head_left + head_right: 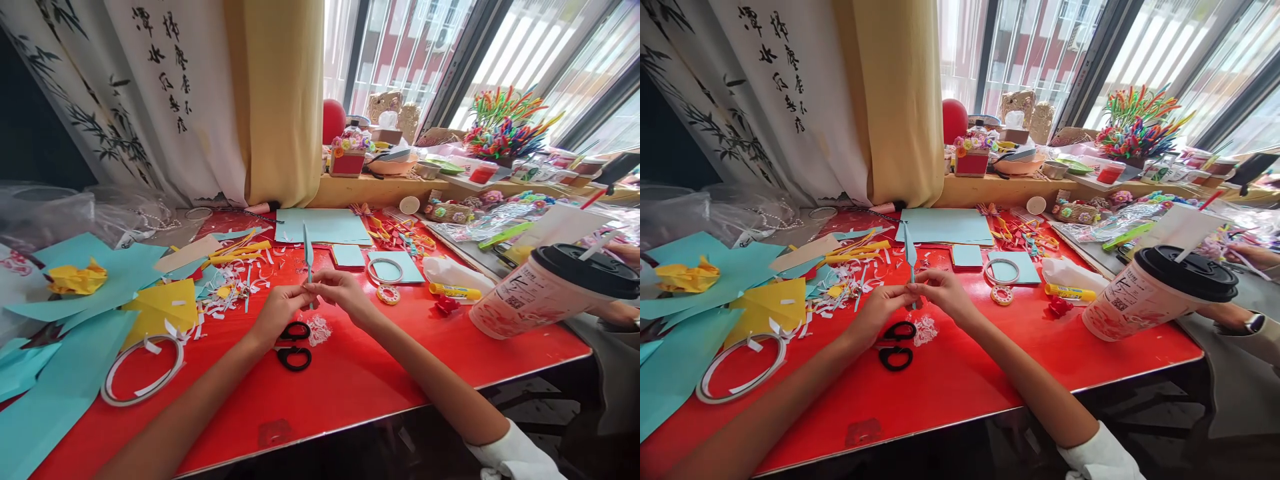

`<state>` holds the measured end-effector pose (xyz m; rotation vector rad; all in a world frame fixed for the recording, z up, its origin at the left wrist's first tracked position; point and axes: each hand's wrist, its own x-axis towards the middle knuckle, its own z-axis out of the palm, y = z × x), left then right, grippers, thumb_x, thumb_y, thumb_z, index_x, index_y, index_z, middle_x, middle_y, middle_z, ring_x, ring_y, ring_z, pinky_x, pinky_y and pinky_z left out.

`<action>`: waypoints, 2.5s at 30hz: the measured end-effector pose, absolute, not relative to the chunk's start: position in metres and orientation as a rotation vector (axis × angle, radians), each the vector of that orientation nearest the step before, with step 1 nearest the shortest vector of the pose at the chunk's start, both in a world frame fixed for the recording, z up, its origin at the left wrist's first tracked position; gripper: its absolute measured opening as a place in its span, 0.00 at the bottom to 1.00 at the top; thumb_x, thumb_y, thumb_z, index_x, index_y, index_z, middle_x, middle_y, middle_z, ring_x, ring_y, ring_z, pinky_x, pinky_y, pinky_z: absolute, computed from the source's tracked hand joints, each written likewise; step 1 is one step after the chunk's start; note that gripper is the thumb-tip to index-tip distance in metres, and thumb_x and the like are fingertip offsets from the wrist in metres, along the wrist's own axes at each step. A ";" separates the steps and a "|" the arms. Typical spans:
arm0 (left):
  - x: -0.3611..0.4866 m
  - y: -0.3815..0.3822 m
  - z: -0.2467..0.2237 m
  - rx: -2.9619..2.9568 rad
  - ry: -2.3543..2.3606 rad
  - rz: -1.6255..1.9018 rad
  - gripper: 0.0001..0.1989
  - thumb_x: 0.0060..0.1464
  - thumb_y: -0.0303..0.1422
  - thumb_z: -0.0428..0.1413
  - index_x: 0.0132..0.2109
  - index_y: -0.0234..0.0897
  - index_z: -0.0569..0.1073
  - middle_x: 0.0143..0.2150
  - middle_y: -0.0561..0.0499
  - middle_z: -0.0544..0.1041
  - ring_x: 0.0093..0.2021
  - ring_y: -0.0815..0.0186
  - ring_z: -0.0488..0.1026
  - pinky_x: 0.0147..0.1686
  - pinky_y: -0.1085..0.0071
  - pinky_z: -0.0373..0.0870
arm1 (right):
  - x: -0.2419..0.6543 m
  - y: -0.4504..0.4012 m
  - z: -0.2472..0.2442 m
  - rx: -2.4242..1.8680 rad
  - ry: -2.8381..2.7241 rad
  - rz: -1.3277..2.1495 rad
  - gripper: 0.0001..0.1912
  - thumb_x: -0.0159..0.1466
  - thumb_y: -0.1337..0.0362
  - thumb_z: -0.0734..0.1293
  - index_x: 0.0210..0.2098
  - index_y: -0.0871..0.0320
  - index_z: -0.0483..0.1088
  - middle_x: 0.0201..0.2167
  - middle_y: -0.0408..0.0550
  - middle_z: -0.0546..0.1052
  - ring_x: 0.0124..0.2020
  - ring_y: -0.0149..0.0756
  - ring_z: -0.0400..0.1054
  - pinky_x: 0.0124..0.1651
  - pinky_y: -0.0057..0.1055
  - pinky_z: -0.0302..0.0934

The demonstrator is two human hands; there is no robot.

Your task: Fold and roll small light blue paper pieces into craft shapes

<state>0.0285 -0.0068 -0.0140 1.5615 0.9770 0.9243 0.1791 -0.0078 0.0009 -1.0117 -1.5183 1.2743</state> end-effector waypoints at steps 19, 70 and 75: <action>0.028 -0.011 -0.019 1.332 0.858 1.006 0.07 0.45 0.31 0.55 0.29 0.33 0.77 0.28 0.51 0.77 0.35 0.64 0.71 0.43 0.68 0.65 | 0.182 -0.012 0.000 -0.961 -1.784 0.829 0.08 0.57 0.60 0.65 0.28 0.57 0.73 0.27 0.44 0.64 0.29 0.29 0.59 0.31 0.29 0.55; 0.018 -0.006 0.013 1.802 1.034 1.082 0.11 0.53 0.40 0.49 0.35 0.37 0.69 0.34 0.52 0.72 0.35 0.67 0.68 0.36 0.73 0.64 | 0.168 -0.024 0.010 -0.890 -1.506 1.450 0.12 0.55 0.60 0.66 0.36 0.60 0.69 0.31 0.46 0.72 0.30 0.31 0.70 0.30 0.28 0.66; 0.021 -0.016 0.017 1.918 0.917 0.921 0.11 0.54 0.40 0.50 0.38 0.38 0.68 0.37 0.52 0.72 0.37 0.67 0.68 0.38 0.71 0.64 | 0.190 -0.052 0.008 -0.961 -1.471 1.278 0.12 0.58 0.59 0.64 0.40 0.59 0.68 0.33 0.47 0.72 0.32 0.32 0.70 0.30 0.28 0.67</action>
